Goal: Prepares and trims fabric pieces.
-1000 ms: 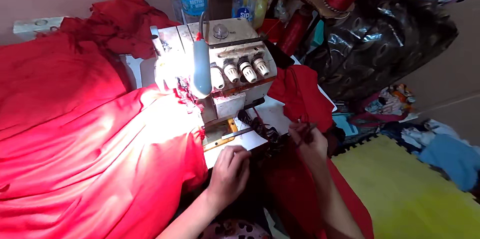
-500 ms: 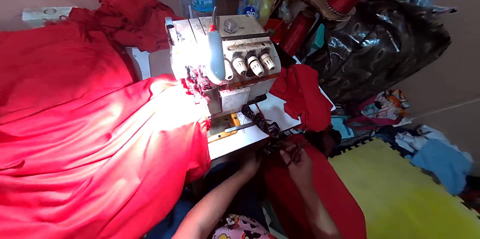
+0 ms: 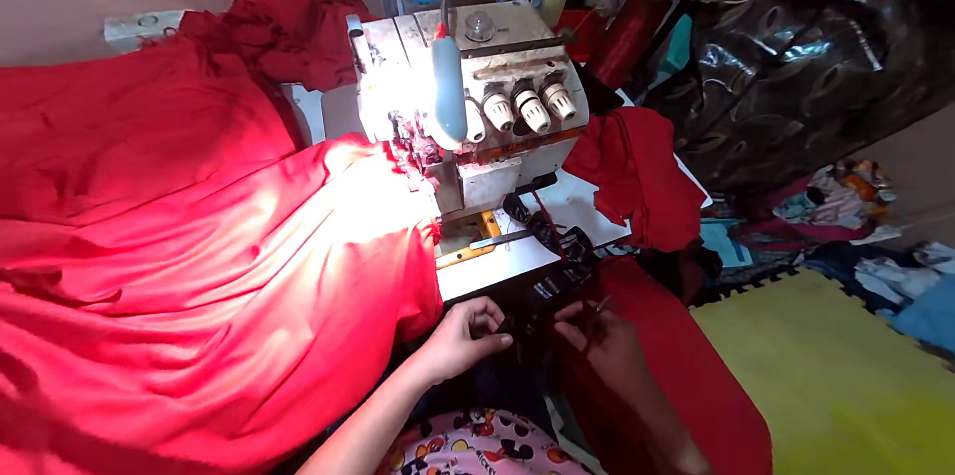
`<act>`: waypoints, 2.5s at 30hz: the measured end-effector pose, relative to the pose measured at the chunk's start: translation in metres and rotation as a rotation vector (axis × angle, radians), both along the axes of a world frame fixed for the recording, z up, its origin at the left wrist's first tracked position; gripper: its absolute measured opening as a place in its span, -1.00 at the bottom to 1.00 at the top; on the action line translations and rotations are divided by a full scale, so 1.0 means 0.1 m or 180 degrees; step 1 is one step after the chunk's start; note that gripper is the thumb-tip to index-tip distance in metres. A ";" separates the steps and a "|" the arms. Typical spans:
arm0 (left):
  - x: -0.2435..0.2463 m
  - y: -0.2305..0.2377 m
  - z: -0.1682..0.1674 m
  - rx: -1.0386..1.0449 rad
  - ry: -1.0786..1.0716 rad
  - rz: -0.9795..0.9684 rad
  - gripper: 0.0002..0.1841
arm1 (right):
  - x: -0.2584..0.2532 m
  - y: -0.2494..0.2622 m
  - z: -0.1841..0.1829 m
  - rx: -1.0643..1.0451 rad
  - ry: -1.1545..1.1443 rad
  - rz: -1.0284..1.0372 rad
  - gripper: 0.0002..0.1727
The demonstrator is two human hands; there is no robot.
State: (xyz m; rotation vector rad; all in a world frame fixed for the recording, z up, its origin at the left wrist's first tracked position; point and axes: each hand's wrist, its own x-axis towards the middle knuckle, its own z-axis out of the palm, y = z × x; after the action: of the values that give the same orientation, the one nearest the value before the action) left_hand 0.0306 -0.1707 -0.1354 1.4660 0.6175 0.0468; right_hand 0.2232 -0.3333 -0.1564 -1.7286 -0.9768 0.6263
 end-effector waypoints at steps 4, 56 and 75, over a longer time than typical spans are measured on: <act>-0.12 0.07 0.22 -0.0443 -0.0437 -0.0007 -0.55 | -0.17 0.06 0.21 -0.0210 0.0427 0.0418 -0.80; -0.34 0.43 0.43 -0.0170 -0.0887 -0.1024 -0.38 | -0.10 0.03 0.16 -0.0632 0.1079 0.3111 -0.39; -0.31 0.40 0.44 0.0064 -0.0873 -0.1132 -0.36 | -0.12 0.26 0.24 -0.0615 0.1292 0.2978 -0.38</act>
State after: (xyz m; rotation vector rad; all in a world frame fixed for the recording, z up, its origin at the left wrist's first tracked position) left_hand -0.0008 -0.1307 -0.0919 1.5370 0.1302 -0.0235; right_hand 0.2116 -0.3078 -0.1329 -1.1411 -1.4347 1.6375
